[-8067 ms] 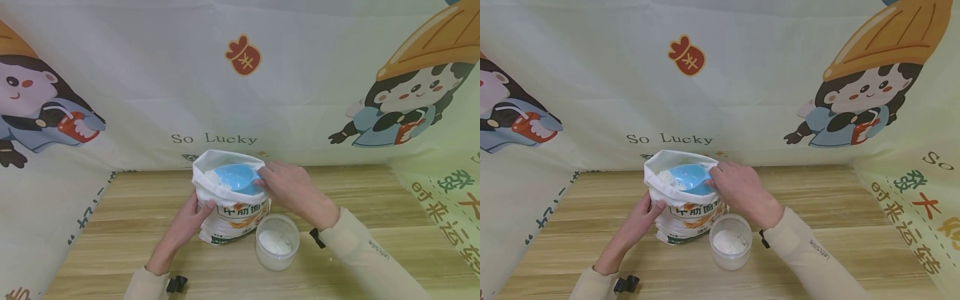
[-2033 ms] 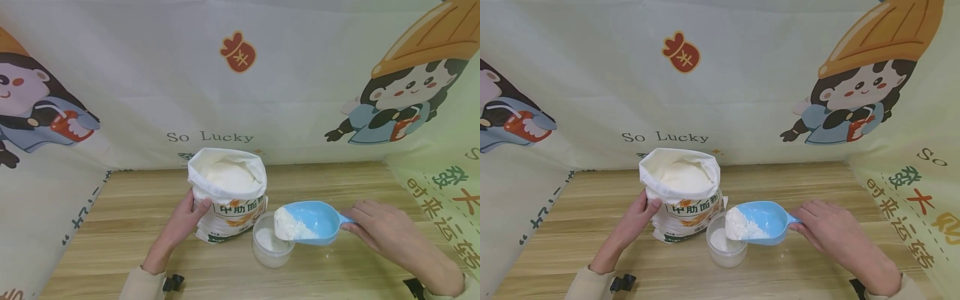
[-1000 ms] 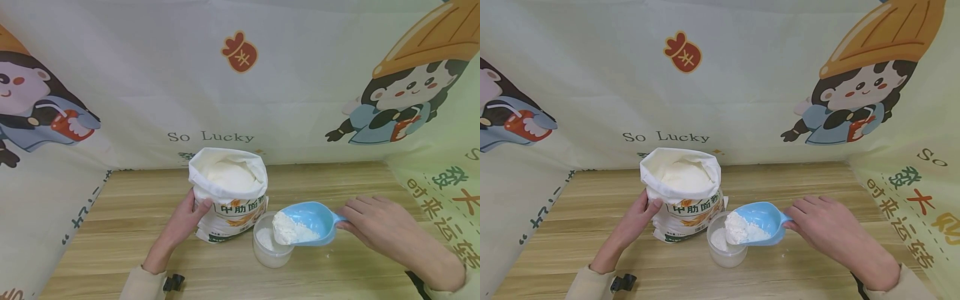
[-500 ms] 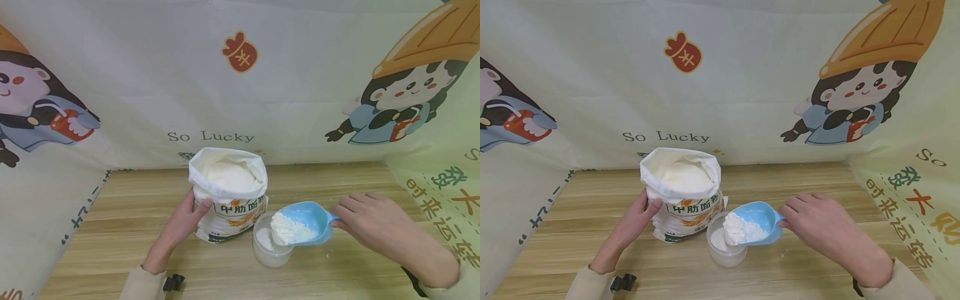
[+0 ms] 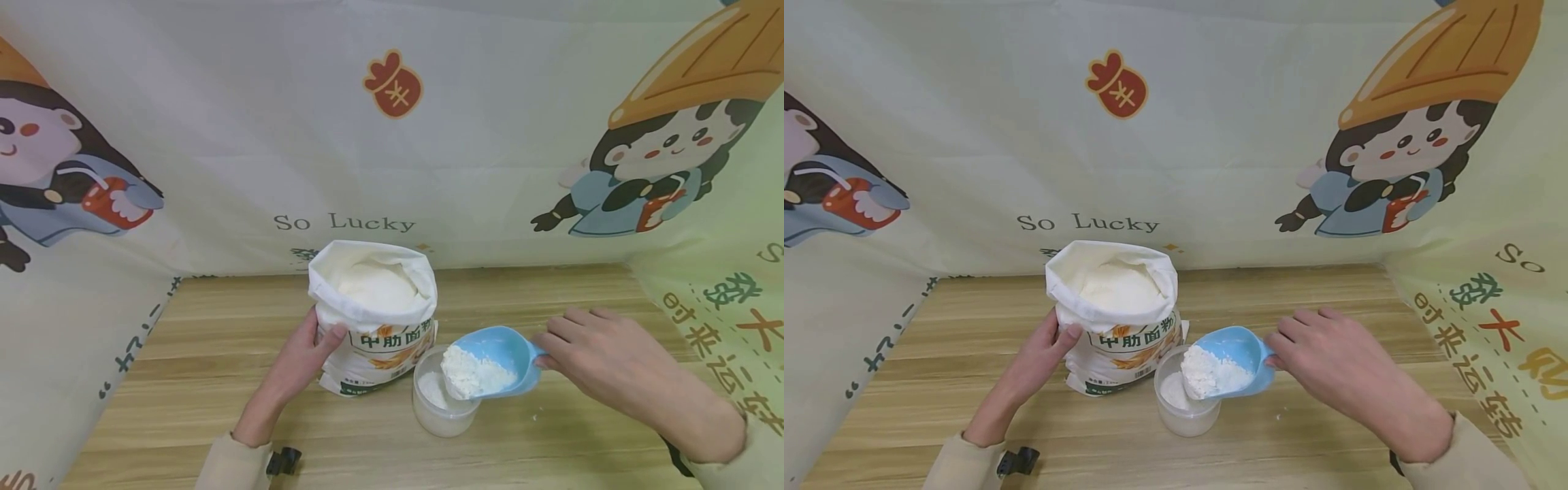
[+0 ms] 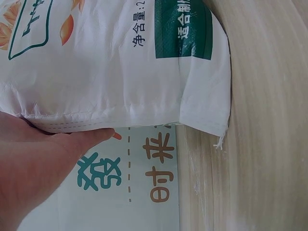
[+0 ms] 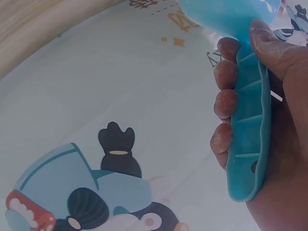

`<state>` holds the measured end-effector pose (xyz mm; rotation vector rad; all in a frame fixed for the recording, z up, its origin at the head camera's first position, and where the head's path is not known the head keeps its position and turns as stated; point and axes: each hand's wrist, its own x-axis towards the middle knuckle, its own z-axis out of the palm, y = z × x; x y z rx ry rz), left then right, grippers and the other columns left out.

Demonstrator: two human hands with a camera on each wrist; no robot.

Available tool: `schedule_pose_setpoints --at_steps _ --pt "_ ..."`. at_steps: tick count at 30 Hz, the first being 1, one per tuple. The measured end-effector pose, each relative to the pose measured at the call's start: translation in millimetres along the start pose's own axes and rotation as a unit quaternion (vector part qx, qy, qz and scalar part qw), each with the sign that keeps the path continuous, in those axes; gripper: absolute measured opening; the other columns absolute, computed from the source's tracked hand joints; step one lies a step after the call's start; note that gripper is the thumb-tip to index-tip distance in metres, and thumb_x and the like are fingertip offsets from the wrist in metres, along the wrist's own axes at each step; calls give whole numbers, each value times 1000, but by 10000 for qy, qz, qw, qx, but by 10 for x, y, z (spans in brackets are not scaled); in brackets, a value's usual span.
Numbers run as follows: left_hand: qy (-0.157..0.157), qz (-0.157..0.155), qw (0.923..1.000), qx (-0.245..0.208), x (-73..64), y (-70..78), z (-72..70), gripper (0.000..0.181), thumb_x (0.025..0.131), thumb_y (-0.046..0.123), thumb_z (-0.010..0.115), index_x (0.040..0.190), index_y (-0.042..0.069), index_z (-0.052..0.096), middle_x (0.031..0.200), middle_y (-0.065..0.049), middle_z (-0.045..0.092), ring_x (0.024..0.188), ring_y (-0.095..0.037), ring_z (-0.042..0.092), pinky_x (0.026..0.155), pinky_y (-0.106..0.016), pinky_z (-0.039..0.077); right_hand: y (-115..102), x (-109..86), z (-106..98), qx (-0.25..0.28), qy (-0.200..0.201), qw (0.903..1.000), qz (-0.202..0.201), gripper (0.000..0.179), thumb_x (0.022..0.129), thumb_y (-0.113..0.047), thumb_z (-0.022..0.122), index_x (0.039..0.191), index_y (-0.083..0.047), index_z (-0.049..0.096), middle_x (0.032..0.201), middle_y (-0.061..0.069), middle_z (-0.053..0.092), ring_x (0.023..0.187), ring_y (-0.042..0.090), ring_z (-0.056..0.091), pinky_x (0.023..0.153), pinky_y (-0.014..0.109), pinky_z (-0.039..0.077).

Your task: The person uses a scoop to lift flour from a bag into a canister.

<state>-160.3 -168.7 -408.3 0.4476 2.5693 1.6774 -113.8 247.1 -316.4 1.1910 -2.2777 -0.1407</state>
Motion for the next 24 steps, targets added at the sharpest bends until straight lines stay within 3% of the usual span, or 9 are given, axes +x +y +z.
schedule_pose_setpoints --at_steps 11,20,24 --pt "-9 -28 10000 36 -6 1 1 73 106 55 50 159 9 31 153 -21 49 141 -43 45 110 -67 39 -22 95 -58 -51 -99 9998 -145 72 114 -46 13 95 -10 72 84 0 66 74 19 64 61 37 54" --pt "27 -34 10000 -10 -7 -4 3 74 105 56 51 159 9 32 153 -21 49 142 -43 45 112 -66 37 -48 173 -96 -279 -168 9990 -317 73 114 -43 8 92 -10 69 80 0 62 70 19 58 55 31 41" --pt "23 -10 10000 9 -3 1 -1 76 105 58 50 159 8 32 152 -21 49 141 -43 45 111 -67 37 -53 202 -110 -340 -180 9985 -385 61 113 -41 20 91 -10 68 77 0 59 69 19 55 55 31 39"
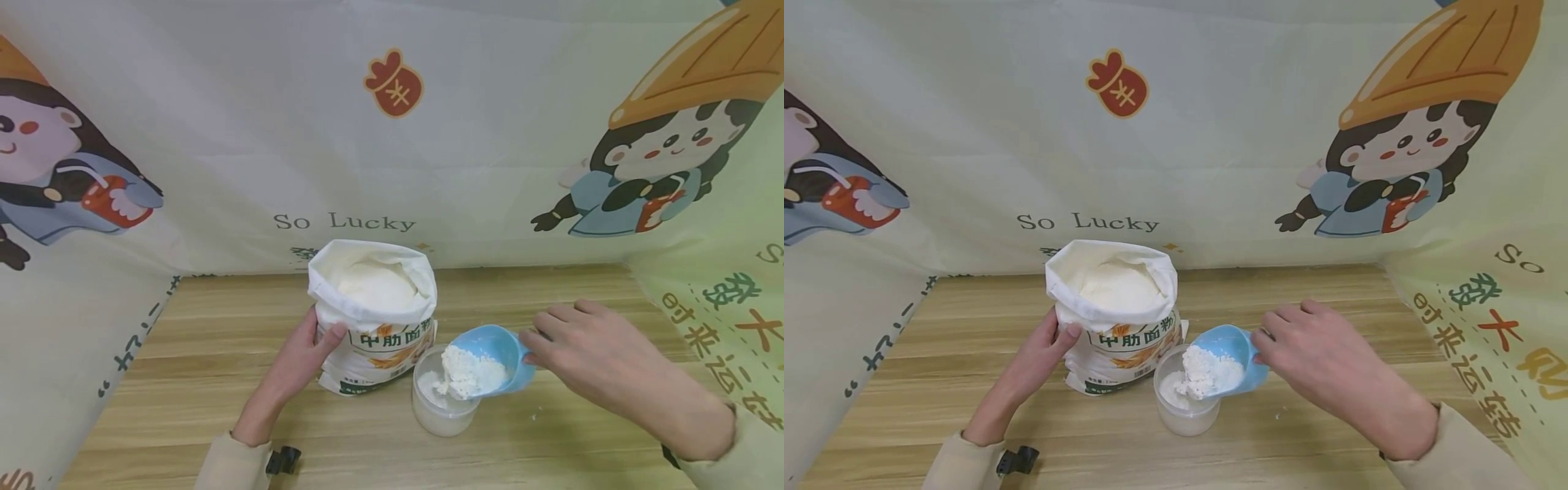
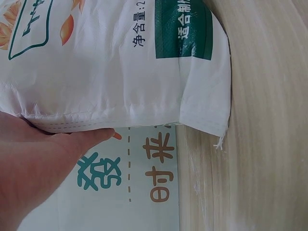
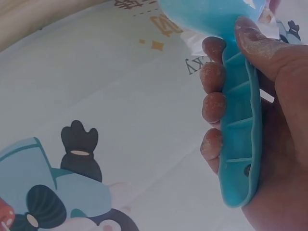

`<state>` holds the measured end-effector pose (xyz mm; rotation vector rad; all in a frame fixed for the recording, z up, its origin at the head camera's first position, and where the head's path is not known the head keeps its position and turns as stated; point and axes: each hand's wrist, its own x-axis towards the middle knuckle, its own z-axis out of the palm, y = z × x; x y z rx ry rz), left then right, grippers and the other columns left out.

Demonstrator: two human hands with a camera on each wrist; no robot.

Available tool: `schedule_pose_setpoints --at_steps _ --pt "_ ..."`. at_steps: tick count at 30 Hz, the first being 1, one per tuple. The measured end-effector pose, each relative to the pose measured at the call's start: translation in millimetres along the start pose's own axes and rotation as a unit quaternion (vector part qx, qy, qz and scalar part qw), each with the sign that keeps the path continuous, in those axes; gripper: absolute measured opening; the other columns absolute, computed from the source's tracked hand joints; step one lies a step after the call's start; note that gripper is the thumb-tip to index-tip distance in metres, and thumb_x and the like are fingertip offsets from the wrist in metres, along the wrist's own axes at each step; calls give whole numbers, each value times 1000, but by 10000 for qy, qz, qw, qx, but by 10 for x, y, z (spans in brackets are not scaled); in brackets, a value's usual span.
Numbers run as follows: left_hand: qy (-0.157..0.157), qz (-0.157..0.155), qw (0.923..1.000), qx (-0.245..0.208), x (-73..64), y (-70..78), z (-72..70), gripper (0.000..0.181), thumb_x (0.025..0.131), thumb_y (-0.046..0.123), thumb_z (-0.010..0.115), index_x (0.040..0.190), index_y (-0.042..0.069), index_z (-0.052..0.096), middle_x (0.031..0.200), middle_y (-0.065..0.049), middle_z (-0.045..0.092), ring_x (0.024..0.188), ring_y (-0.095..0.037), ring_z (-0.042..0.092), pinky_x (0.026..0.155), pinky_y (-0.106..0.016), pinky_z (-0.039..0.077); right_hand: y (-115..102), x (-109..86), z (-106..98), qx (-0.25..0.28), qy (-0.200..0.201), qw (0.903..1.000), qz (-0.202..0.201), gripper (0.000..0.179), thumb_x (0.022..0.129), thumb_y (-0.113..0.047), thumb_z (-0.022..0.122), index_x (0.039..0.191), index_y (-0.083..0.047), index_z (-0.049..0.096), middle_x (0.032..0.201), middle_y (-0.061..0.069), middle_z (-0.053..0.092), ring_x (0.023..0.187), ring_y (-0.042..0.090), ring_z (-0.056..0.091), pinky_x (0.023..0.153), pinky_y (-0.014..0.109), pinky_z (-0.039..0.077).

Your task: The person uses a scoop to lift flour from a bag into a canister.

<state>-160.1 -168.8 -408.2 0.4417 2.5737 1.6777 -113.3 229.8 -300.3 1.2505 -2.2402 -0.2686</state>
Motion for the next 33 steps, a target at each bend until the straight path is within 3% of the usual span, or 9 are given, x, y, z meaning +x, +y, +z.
schedule_pose_setpoints --at_steps 7,12,33 --pt "7 -22 10000 -12 0 5 -1 76 105 57 51 159 8 32 153 -21 49 142 -43 44 112 -67 36 2 42 -21 -33 -133 9998 -116 22 90 -32 66 91 -10 68 78 0 57 70 19 54 57 31 42" --pt "14 -22 10000 -21 1 3 0 75 105 57 51 158 8 32 152 -21 49 142 -42 45 112 -66 37 -27 96 -44 -129 -281 9995 -114 33 77 -33 90 92 -11 70 79 0 59 70 19 55 57 30 42" --pt "5 -76 10000 -11 3 18 1 76 104 58 51 159 9 31 154 -20 48 143 -42 44 113 -66 36 -131 225 -69 -311 -183 9993 -138 38 68 -31 95 87 -9 70 79 2 59 71 19 52 58 29 38"
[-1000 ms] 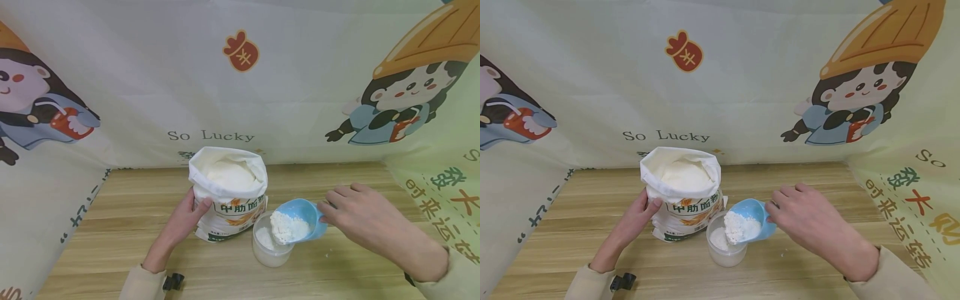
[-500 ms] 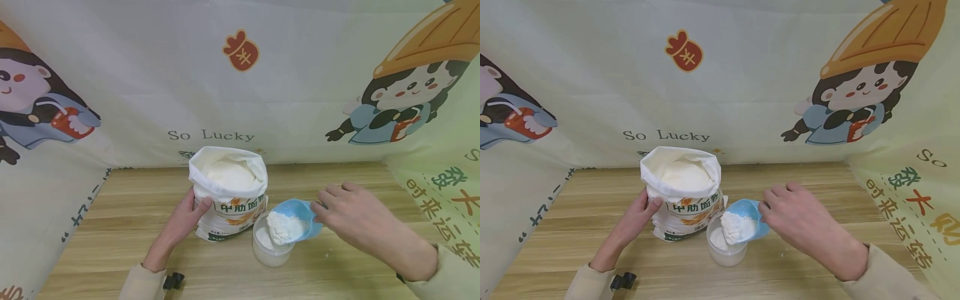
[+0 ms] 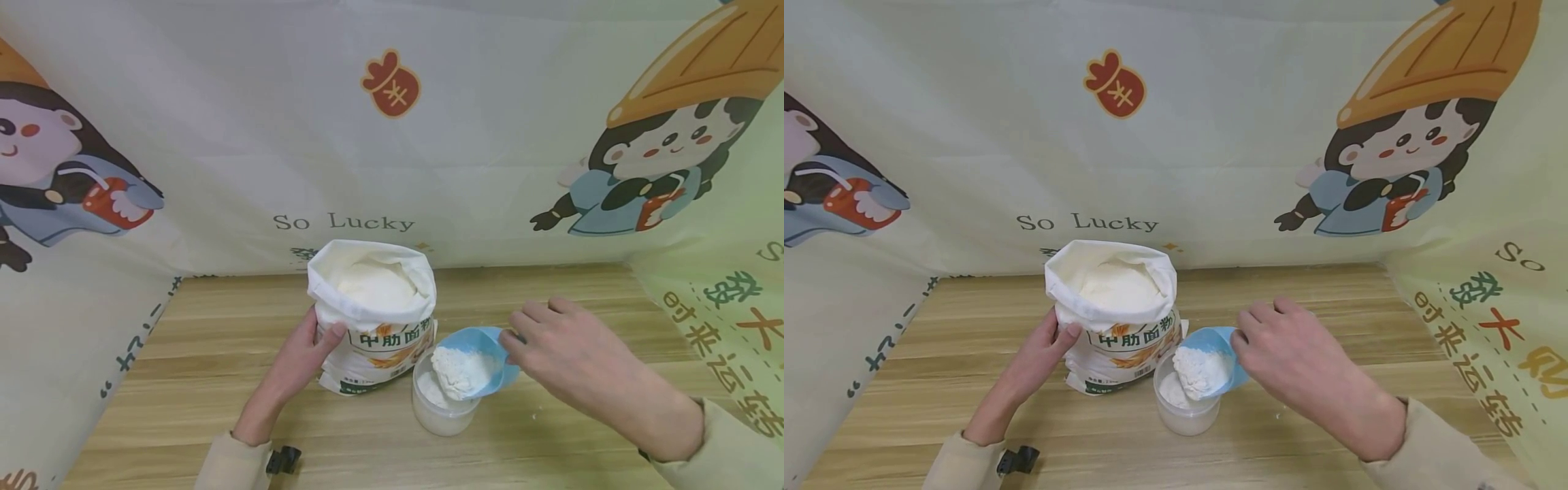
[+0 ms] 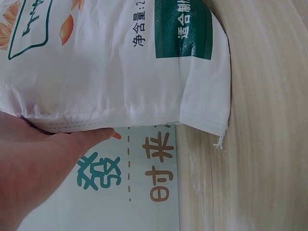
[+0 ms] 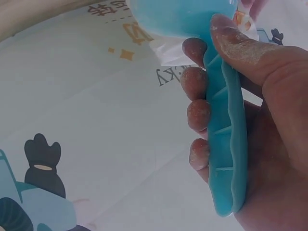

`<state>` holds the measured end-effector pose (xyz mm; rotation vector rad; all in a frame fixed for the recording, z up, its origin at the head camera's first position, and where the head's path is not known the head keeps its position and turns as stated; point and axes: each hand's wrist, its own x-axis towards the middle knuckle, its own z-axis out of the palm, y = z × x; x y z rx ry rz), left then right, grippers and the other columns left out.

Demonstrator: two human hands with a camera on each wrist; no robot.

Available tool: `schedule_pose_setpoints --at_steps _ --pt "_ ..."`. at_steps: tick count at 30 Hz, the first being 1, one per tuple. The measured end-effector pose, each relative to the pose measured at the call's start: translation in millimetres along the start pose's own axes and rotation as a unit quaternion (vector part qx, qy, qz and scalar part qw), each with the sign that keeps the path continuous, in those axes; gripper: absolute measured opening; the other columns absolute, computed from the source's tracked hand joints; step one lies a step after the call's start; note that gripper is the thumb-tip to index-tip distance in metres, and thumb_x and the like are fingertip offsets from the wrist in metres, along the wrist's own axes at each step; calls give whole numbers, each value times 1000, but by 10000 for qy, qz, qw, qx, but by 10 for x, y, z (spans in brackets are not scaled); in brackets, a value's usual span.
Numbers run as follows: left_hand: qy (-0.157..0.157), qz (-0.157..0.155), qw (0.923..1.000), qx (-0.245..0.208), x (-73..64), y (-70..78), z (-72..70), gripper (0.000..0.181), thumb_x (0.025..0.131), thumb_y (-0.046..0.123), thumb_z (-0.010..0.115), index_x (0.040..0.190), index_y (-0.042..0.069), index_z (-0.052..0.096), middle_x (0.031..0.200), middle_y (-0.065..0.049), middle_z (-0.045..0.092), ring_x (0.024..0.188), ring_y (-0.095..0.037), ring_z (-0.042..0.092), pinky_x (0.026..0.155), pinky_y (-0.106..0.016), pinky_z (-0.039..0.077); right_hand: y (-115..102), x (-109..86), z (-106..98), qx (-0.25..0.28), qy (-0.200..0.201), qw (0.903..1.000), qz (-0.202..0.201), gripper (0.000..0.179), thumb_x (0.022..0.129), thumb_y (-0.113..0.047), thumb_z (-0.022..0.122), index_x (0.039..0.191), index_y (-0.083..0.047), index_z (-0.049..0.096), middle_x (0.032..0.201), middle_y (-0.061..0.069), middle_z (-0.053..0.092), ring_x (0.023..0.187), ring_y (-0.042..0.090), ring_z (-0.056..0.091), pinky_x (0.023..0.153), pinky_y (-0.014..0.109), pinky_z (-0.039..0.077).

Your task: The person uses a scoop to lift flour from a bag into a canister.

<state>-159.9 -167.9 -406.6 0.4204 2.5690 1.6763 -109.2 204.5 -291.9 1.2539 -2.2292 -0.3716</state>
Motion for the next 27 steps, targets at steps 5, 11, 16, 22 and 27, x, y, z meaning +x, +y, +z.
schedule_pose_setpoints --at_steps 5,11,16,22,27 --pt "-7 12 10000 4 5 -6 2 77 104 59 51 159 8 32 153 -21 49 143 -42 44 113 -65 36 -17 2 -13 -51 -96 9999 46 37 69 -30 95 88 -9 71 79 2 59 71 18 51 59 29 37" --pt "-23 -27 10000 -34 2 -9 3 76 105 57 51 159 9 30 154 -21 47 143 -43 43 114 -66 35 -22 6 -30 -85 -167 9998 64 37 68 -28 96 88 -8 72 79 2 58 70 19 50 59 29 37" --pt "-15 13 10000 -34 -8 -12 -1 76 104 58 51 159 9 32 153 -21 48 142 -43 44 112 -67 36 -25 -2 -31 -32 -83 9999 84 34 70 -23 95 84 -8 69 78 2 56 70 19 48 58 29 36" --pt "13 126 9999 32 -6 -22 1 72 106 55 51 158 9 34 152 -22 50 139 -43 47 110 -66 40 -24 -23 -23 96 121 9998 97 30 72 -7 89 76 -9 59 75 1 53 66 18 43 57 28 31" --pt "39 111 9999 18 -9 -34 1 71 106 54 51 158 9 34 151 -21 51 139 -43 48 110 -66 40 -20 -16 -28 54 104 9999 97 28 74 -10 88 77 -9 61 77 2 55 68 19 45 57 29 33"
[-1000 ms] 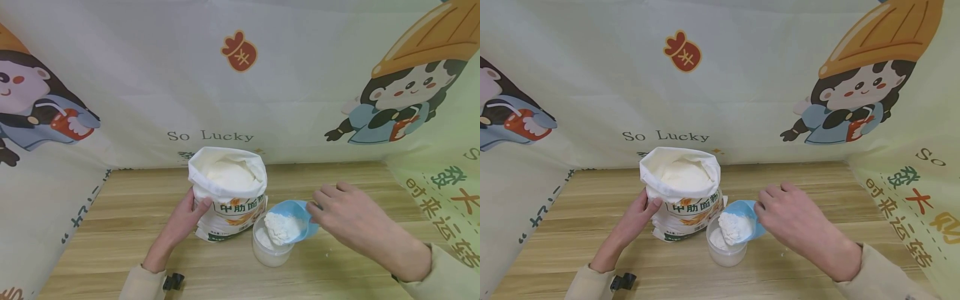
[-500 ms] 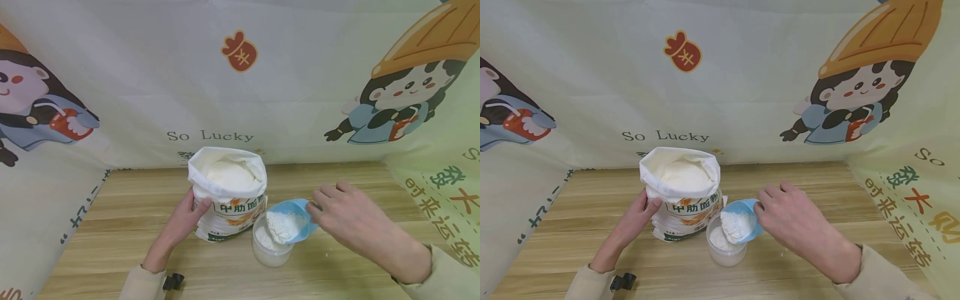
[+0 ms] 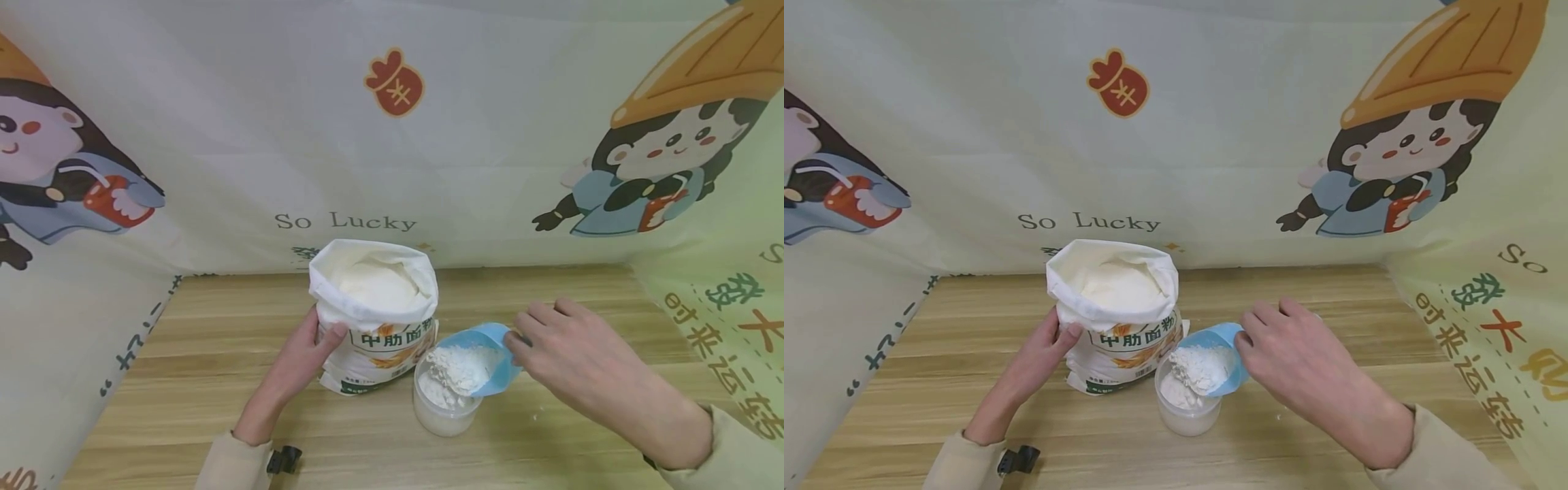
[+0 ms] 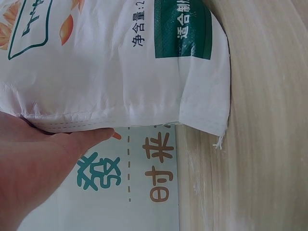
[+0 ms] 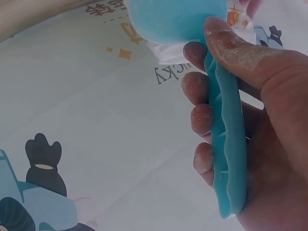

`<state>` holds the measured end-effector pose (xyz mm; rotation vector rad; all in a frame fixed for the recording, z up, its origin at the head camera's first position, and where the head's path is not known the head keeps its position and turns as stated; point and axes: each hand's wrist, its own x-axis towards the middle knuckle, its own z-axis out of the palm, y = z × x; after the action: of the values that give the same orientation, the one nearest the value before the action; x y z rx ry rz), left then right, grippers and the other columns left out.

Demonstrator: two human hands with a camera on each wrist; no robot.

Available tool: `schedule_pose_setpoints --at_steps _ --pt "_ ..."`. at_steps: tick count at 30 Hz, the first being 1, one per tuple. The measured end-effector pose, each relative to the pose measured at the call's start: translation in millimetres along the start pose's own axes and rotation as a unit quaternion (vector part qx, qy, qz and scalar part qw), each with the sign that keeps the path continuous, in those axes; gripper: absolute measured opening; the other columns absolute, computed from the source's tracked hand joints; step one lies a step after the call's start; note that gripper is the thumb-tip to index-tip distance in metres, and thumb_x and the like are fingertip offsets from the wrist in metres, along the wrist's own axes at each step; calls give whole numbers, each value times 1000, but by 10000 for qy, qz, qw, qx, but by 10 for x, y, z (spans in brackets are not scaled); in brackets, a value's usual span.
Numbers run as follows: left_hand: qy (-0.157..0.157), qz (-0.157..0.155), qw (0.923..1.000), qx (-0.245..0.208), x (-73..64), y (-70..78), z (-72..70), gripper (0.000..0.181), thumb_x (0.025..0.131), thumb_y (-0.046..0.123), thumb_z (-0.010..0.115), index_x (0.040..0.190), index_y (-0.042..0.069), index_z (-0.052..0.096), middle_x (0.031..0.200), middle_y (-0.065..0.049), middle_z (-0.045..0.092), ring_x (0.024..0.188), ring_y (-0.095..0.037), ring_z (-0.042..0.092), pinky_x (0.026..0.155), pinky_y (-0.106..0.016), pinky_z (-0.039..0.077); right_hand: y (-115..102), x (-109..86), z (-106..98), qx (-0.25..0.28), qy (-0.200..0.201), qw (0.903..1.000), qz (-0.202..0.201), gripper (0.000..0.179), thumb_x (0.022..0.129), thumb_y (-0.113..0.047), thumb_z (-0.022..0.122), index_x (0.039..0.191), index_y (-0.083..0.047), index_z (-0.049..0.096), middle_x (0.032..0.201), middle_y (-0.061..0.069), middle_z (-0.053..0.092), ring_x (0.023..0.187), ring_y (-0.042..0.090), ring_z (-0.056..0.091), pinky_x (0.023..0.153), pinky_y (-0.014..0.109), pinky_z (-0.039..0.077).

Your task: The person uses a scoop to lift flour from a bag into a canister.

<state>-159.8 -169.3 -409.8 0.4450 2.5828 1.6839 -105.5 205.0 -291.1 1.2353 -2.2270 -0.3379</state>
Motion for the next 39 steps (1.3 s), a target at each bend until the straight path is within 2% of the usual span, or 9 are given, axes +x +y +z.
schedule_pose_setpoints --at_steps 12,19,28,31,37,39 --pt "-14 -97 9999 -43 -7 21 4 71 106 53 51 159 10 32 152 -21 50 141 -42 45 112 -67 36 9 -6 -8 -30 46 10000 -39 24 75 -10 87 79 -8 64 80 3 59 69 20 48 58 30 34" --pt "-11 -112 9999 3 -3 23 2 72 106 53 51 159 8 31 153 -22 49 142 -43 45 113 -66 36 11 -10 0 79 144 9999 -46 17 78 3 75 78 -7 62 80 4 58 69 20 47 58 30 34" --pt "-10 -110 9999 27 -3 29 2 72 106 53 51 159 8 31 153 -22 49 141 -43 46 112 -66 37 5 -13 -4 15 65 10000 -70 11 79 3 70 82 -6 65 83 5 59 72 22 48 59 32 36" --pt "-19 -86 10000 26 -3 27 1 71 107 52 51 159 8 31 153 -21 49 141 -43 46 112 -66 37 1 -11 -5 -13 53 10000 -79 13 78 4 73 83 -6 66 83 5 58 73 22 48 60 32 37" --pt "-14 -69 10000 38 1 15 2 67 108 48 52 159 9 33 153 -21 49 141 -43 45 112 -66 38 -8 -8 -17 -45 25 10000 -66 27 68 2 86 84 -6 66 84 5 59 74 22 50 60 32 39" --pt "-8 -51 10000 55 0 14 0 67 108 48 52 158 8 33 152 -21 50 141 -43 46 111 -66 39 -4 -10 -19 -45 20 10000 -61 26 69 1 86 85 -6 67 84 5 60 74 22 50 60 32 39"
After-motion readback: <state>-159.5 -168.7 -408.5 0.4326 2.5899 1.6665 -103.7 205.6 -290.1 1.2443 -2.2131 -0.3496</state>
